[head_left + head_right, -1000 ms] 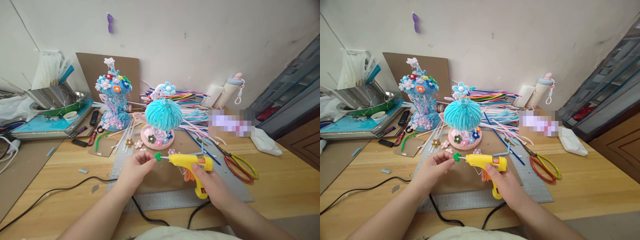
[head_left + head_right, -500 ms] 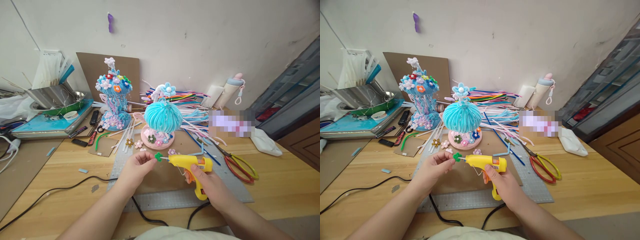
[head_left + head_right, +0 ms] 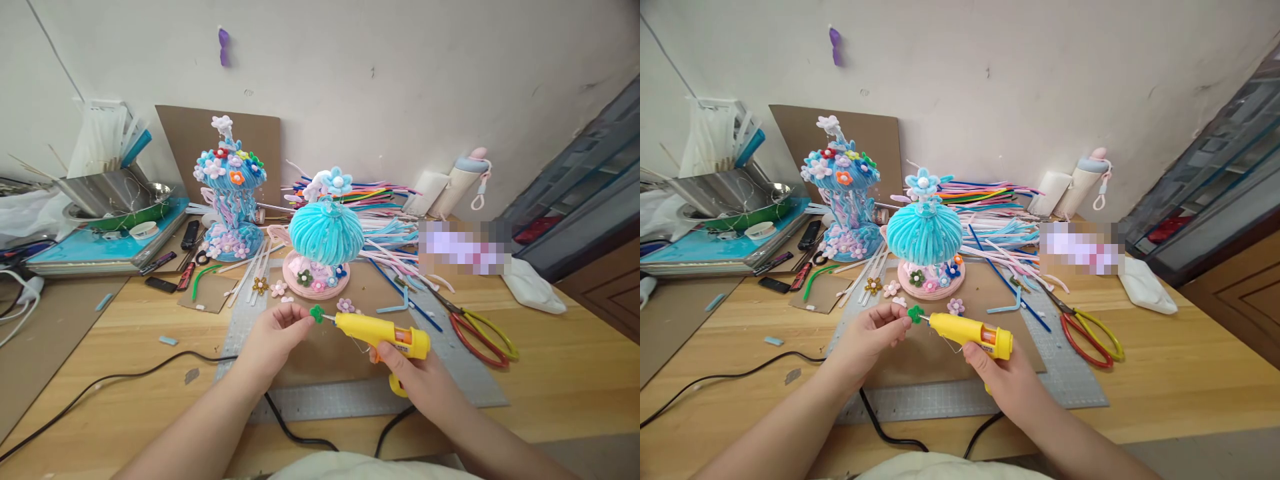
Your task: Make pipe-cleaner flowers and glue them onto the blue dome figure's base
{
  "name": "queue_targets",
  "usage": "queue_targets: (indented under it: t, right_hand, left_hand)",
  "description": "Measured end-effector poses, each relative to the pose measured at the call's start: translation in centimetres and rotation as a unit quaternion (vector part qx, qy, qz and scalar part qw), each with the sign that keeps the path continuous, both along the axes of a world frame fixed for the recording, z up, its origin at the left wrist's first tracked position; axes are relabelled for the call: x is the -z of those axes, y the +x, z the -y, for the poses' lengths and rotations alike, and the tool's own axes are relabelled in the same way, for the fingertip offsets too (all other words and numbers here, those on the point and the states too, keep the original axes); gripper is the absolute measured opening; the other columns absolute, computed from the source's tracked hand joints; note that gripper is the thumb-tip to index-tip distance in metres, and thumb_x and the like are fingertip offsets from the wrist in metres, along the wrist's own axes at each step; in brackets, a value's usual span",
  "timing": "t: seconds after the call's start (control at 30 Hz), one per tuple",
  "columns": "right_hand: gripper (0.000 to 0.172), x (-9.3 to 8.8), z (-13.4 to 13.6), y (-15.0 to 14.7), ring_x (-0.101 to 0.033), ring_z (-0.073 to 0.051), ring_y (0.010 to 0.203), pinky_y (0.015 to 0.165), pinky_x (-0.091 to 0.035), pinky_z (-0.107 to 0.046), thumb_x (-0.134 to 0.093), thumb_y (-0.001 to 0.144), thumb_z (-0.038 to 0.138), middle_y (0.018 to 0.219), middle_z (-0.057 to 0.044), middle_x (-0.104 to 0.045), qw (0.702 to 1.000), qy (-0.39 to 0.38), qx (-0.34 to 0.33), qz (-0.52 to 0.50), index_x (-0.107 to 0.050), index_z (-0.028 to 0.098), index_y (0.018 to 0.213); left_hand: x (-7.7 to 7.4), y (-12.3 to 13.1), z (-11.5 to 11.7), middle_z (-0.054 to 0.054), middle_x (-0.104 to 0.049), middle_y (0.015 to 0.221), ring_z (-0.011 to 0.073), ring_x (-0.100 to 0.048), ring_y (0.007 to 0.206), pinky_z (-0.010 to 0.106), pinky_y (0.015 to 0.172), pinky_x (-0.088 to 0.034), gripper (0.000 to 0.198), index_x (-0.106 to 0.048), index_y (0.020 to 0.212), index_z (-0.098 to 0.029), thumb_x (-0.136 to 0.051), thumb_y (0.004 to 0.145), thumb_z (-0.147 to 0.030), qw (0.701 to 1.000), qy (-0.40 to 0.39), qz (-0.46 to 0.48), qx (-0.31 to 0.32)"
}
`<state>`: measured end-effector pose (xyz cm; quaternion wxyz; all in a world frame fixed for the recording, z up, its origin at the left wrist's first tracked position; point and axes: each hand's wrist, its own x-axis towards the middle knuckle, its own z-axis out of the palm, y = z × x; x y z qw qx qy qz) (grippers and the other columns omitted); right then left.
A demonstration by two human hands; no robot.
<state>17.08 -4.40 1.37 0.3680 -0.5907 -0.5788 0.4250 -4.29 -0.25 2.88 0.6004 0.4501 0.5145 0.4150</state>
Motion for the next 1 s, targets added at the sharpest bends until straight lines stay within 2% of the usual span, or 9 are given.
queue_targets:
  t: [0.1,0.23,0.5,0.8,1.0]
  right_hand:
    - [0.033,0.08,0.20,-0.15,-0.057,-0.018,0.063,0.054,-0.046,-0.027,-0.053,0.080,0.053,0.068,-0.003,-0.063,0.999,0.036,-0.019,0.002,-0.063,0.021,0.080]
    - [0.025,0.54,0.46,0.08,-0.060,-0.019,0.072,0.060,-0.048,-0.026,-0.053,0.083,0.046,0.082,-0.004,-0.066,0.997,0.060,-0.043,0.010,-0.062,0.023,0.088]
    - [0.030,0.85,0.48,0.30,-0.060,-0.020,0.067,0.060,-0.050,-0.028,-0.060,0.077,0.050,0.076,-0.004,-0.067,0.998,0.058,-0.003,-0.021,-0.065,0.022,0.087]
    - [0.032,0.75,0.34,0.28,-0.059,-0.020,0.065,0.057,-0.048,-0.028,-0.059,0.075,0.053,0.070,-0.003,-0.067,0.998,0.065,0.026,-0.008,-0.065,0.022,0.084]
    - [0.030,0.61,0.47,0.14,-0.060,-0.020,0.069,0.057,-0.049,-0.027,-0.060,0.076,0.050,0.078,-0.004,-0.068,0.998,0.054,-0.005,-0.018,-0.065,0.022,0.088]
  left_hand:
    - [-0.03,0.02,0.00,-0.004,-0.052,0.058,0.0078,-0.041,0.053,0.021,0.053,-0.030,0.029,-0.059,0.067,-0.015,-0.073,0.060,-0.040,1.000,-0.002,-0.002,-0.005]
    - [0.01,0.05,-0.06,-0.004,-0.052,0.058,0.0077,-0.041,0.053,0.021,0.053,-0.030,0.030,-0.059,0.067,-0.015,-0.073,0.060,-0.041,1.000,0.000,-0.004,-0.006]
    - [-0.07,0.18,0.01,-0.004,-0.052,0.057,0.0073,-0.040,0.051,0.021,0.052,-0.029,0.031,-0.060,0.066,-0.015,-0.075,0.057,-0.041,1.000,-0.003,-0.008,-0.002]
    - [-0.13,0.11,-0.02,-0.003,-0.052,0.057,0.0077,-0.040,0.051,0.021,0.052,-0.029,0.030,-0.060,0.066,-0.016,-0.074,0.058,-0.040,1.000,-0.004,-0.008,-0.004]
    - [-0.17,0.11,-0.01,-0.004,-0.051,0.055,0.0074,-0.040,0.051,0.020,0.051,-0.030,0.028,-0.057,0.064,-0.016,-0.072,0.061,-0.040,1.000,0.012,0.001,-0.008]
